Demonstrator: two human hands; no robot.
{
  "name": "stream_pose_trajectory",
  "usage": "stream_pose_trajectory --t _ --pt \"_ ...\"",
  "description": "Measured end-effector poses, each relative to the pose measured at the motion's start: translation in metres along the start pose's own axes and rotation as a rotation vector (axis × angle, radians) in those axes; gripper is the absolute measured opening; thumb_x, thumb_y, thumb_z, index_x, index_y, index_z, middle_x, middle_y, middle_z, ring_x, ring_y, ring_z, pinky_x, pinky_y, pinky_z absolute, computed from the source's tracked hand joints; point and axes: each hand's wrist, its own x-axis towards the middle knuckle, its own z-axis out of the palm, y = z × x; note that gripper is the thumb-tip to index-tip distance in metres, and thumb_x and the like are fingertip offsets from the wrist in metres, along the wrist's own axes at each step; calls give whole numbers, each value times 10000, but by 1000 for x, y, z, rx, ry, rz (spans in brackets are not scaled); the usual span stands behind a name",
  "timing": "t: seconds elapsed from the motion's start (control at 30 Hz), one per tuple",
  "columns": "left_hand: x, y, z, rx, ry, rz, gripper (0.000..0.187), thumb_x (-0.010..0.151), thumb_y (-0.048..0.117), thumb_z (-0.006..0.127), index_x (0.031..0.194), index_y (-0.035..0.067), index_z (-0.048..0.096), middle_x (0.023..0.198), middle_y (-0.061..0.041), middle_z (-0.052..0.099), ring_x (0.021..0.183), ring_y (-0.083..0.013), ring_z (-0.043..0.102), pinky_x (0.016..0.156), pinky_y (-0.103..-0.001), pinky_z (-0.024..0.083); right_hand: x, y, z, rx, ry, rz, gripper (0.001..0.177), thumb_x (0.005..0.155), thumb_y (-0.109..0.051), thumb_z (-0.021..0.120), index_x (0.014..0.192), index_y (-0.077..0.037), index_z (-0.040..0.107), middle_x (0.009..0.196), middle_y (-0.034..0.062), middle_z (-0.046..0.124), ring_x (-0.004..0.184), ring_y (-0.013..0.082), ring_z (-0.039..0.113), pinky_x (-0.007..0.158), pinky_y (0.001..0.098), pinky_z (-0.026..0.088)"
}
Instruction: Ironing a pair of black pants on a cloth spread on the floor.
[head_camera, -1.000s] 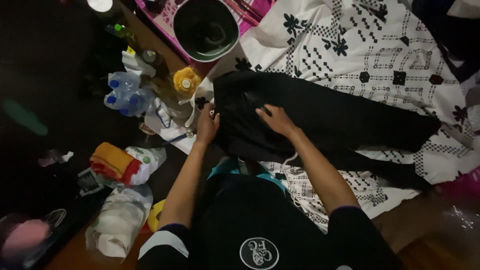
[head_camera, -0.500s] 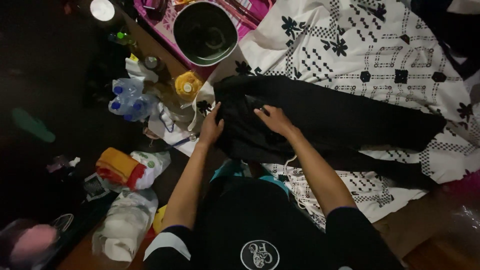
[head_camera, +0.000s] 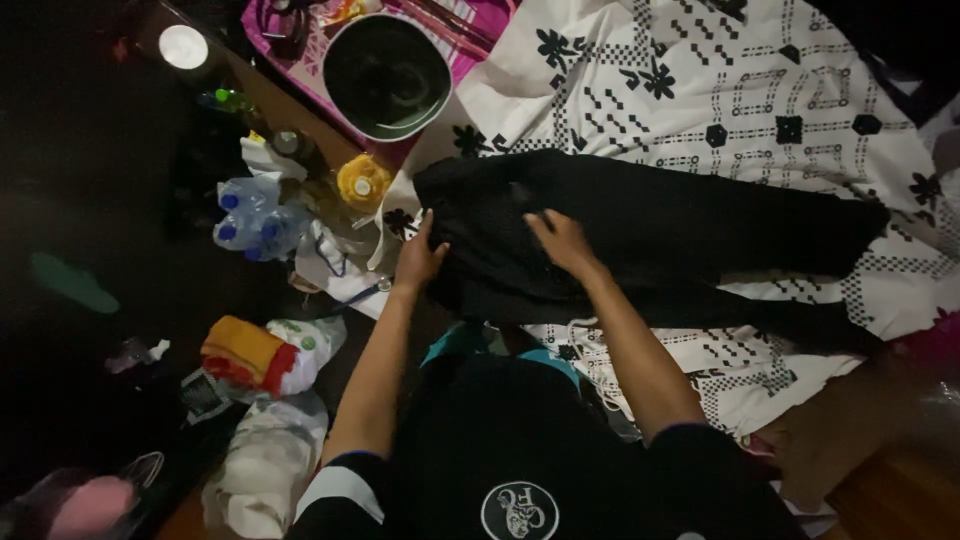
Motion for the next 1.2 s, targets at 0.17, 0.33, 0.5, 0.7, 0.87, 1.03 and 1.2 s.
stream_pose_trajectory --t 0.17,0.33,0.5,0.7,0.87,1.03,1.2 --pt "1 10 1 69 -31 3 914 856 238 789 1620 163 292 1081 -311 704 1002 -503 673 864 -545 541 6 1 -7 92 204 144 486 1002 -501 602 922 -25 656 731 195 664 648 319 679 624 454 513" --pt "-12 75 -22 413 32 1 911 817 287 804 1592 135 350 1283 -285 617 1175 -470 605 1000 -547 493 22 -26 -6 269 270 70 459 1026 -478 608 934 -30 656 739 177 662 629 286 664 570 436 519" --pt "4 77 -9 425 216 441 864 802 217 812 1559 64 425 1622 -219 378 1475 -428 403 1209 -538 381 -1 -16 -3 343 138 240 431 1013 -454 590 957 -29 640 726 196 622 619 340 641 594 478 514" --pt "18 63 15 496 129 262 835 755 284 823 1463 65 438 1597 -248 287 1452 -484 322 1110 -615 339 19 28 5 150 435 78 445 1024 -464 589 948 -32 659 781 159 659 751 323 672 691 472 512" --pt "25 67 27 593 219 245 811 873 121 689 1609 95 352 1603 -273 362 1458 -486 378 1148 -547 407 35 3 -18 406 428 202 516 1030 -522 576 859 -37 617 594 76 576 482 227 589 475 397 477" --pt "44 65 28 672 189 147 843 891 81 667 1652 144 309 1575 -275 388 1386 -487 431 1085 -547 447 0 6 -2 481 400 211 464 1012 -523 573 925 -71 636 554 34 538 416 177 539 404 351 447" --pt "50 71 23 660 75 87 885 852 133 718 1628 142 293 1588 -296 345 1348 -532 420 1045 -557 444 2 15 -15 406 546 245 462 985 -523 562 1013 -67 633 578 57 588 393 192 569 380 360 460"
